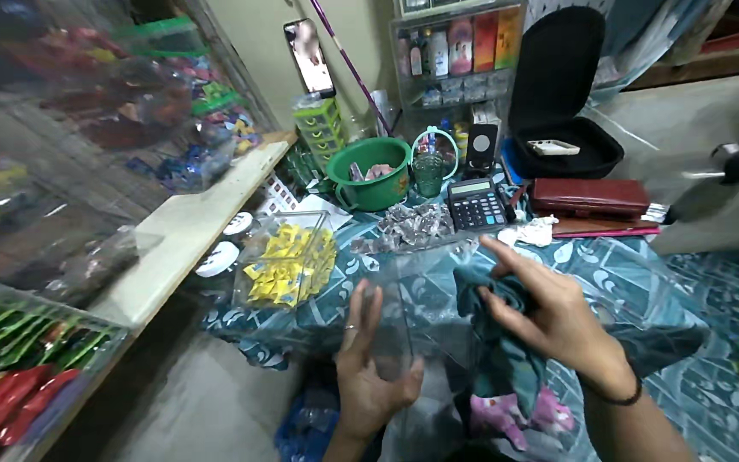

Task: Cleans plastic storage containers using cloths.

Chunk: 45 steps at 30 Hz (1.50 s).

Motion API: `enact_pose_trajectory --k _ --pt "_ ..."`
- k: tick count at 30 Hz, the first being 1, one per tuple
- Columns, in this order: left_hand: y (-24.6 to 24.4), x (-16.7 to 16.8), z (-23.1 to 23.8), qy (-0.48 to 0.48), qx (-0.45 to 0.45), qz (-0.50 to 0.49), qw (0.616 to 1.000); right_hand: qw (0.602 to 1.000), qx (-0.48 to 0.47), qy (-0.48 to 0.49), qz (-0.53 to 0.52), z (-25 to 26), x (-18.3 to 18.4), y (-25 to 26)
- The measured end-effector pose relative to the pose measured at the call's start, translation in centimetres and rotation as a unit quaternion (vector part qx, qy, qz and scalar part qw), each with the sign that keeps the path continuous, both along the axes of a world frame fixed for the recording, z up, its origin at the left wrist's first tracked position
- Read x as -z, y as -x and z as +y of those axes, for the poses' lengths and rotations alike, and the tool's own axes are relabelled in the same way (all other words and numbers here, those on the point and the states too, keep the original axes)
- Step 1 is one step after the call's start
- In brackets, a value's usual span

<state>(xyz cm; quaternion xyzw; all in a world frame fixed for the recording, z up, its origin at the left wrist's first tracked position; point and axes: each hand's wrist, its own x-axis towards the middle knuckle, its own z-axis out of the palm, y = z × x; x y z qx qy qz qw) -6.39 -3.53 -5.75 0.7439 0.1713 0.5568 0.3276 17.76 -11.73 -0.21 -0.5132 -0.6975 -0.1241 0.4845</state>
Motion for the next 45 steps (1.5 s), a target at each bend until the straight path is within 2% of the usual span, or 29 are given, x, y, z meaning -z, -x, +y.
enact_pose_trajectory --k 3,7,9,14,17,19,21,22,24,25,27,29,31,33,35,38,42,45 --pt "-0.2 0.2 -0.4 0.008 0.078 0.013 0.997 0.999 -0.002 -0.011 0.031 1.6 -1.5 -0.6" --pt "-0.2 0.3 0.0 0.067 0.064 -0.008 0.996 0.982 0.010 -0.083 0.169 2.0 -2.3 0.1" --pt "-0.6 0.2 -0.1 0.103 0.069 -0.024 0.992 0.976 -0.005 -0.096 0.196 2.4 -1.8 1.7" --pt "-1.8 0.3 -0.1 0.078 0.052 -0.029 0.995 0.973 -0.147 -0.004 0.176 3.8 1.8 7.7" --pt "-1.9 0.1 0.2 0.073 0.027 -0.049 0.996 0.934 -0.268 0.114 0.208 3.1 3.7 9.5" --pt "-1.4 -0.1 0.8 0.024 0.023 -0.048 0.998 0.911 -0.301 0.196 0.203 2.4 4.9 10.0" --pt "-1.3 0.2 1.4 -0.019 0.033 -0.030 0.999 0.923 -0.275 0.232 0.135 2.1 5.6 9.7" --pt "-1.5 0.5 1.6 -0.026 0.041 -0.029 0.998 0.930 -0.254 0.257 0.061 2.2 5.6 9.0" --pt "-2.1 1.0 1.7 -0.026 0.055 -0.041 0.997 0.946 -0.168 0.267 -0.080 2.9 5.9 8.1" --pt "-2.3 1.0 1.7 -0.025 0.062 -0.051 0.996 0.951 -0.117 0.264 -0.111 3.4 6.0 7.9" --pt "-2.7 0.8 1.8 -0.035 0.045 -0.063 0.996 0.961 -0.023 0.257 -0.102 4.2 5.7 7.0" --pt "-3.1 0.5 1.6 -0.043 0.024 -0.070 0.996 0.987 0.043 0.151 -0.038 5.4 5.9 6.1" --pt "-3.7 0.4 1.3 -0.048 0.020 -0.073 0.996 0.996 0.065 0.044 0.037 6.7 5.4 5.7" --pt "-3.9 0.1 1.1 -0.058 0.025 -0.070 0.996 0.994 0.019 -0.022 0.109 7.5 4.7 5.8" --pt "-3.9 -0.1 1.3 -0.065 0.038 -0.062 0.995 0.980 -0.103 -0.026 0.169 7.4 4.4 6.8" --pt "-4.1 0.6 1.4 -0.049 0.037 -0.067 0.996 0.944 -0.225 0.064 0.231 6.4 4.5 8.1" --pt "-4.2 1.2 2.2 -0.052 0.019 -0.086 0.995 0.895 -0.285 0.251 0.235 3.6 4.2 8.1" --pt "-4.3 0.6 3.2 -0.063 0.009 -0.091 0.994 0.908 -0.279 0.261 0.171 1.2 4.1 7.6"
